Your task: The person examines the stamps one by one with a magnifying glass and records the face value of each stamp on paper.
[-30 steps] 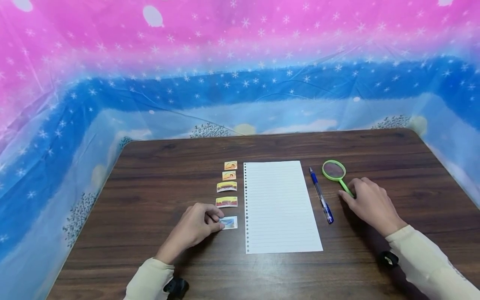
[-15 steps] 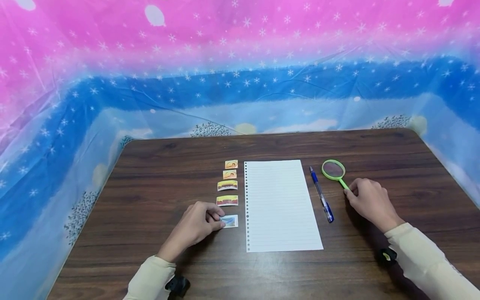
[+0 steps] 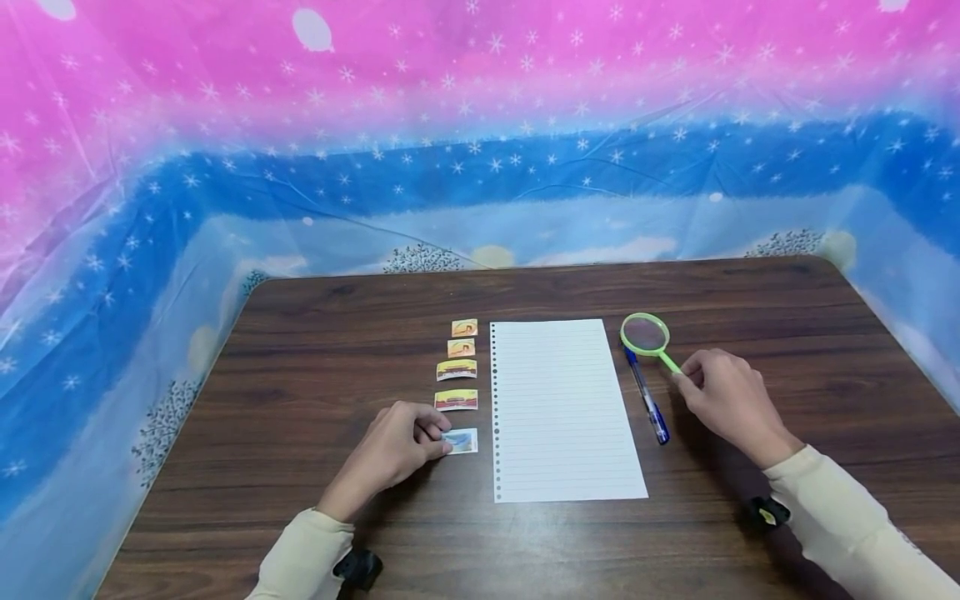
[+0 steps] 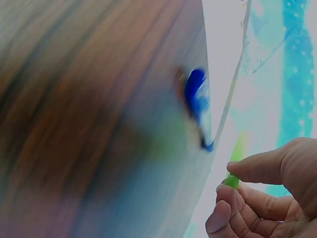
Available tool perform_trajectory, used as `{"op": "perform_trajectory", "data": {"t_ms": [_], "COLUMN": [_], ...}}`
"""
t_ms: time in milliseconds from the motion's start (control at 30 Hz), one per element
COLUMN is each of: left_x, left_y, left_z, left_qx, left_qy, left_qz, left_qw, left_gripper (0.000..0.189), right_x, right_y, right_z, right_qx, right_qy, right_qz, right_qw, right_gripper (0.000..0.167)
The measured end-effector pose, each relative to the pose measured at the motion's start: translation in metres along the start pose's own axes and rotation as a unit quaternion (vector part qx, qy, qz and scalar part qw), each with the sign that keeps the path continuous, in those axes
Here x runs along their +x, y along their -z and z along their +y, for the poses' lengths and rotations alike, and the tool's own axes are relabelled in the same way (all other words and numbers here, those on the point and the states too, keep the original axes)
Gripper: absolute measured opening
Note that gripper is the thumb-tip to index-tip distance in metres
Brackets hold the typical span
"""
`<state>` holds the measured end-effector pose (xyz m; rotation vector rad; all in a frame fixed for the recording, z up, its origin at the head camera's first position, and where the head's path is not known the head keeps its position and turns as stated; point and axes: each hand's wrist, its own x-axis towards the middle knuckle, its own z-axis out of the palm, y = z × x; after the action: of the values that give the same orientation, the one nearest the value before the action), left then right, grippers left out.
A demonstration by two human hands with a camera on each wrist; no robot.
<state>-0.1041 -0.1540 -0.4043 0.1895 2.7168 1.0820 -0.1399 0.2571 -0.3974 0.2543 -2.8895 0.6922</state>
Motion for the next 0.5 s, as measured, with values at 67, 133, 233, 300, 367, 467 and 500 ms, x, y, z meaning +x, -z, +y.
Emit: {"op": "perform_trajectory", "data": {"t_ms": [67, 133, 233, 300, 367, 467, 500], "left_x": [0.000, 0.000, 0.000, 0.000, 0.000, 0.000, 0.000], "left_y": [0.000, 0.000, -0.001, -0.001, -0.001, -0.001, -0.001], "left_z": [0.000, 0.000, 0.000, 0.000, 0.001, 0.001, 0.001], "left_qx": [0.000, 0.001, 0.003, 0.003, 0.003, 0.003, 0.002], "left_qy": [0.000, 0.000, -0.002, -0.003, -0.004, -0.001, 0.001], "left_qz": [0.000, 0.000, 0.000, 0.001, 0.001, 0.002, 0.002], "left_qw": [1.0000, 1.0000, 1.0000, 1.0000, 1.0000, 1.0000, 1.0000], "left_gripper": [0.011, 0.012, 0.011, 0.011, 0.011, 0.012, 0.012], "right_x": [0.000, 0.001, 0.000, 0.000, 0.000, 0.000, 0.000], "right_y": [-0.001, -0.003, -0.006, -0.009, -0.013, -0.018, -0.020], "right_z": [-0.007, -0.015, -0.027, -0.035, -0.044, -0.057, -0.061], "right_qx": [0.003, 0.008, 0.018, 0.026, 0.026, 0.027, 0.028], "right_qy": [0.013, 0.023, 0.034, 0.042, 0.051, 0.068, 0.074], "right_qz": [0.003, 0.002, -0.003, -0.009, -0.010, -0.011, -0.011], "right_qw": [0.9999, 0.9997, 0.9992, 0.9987, 0.9983, 0.9972, 0.9968], "right_gripper": [0.012, 0.011, 0.010, 0.009, 0.008, 0.006, 0.006]}}
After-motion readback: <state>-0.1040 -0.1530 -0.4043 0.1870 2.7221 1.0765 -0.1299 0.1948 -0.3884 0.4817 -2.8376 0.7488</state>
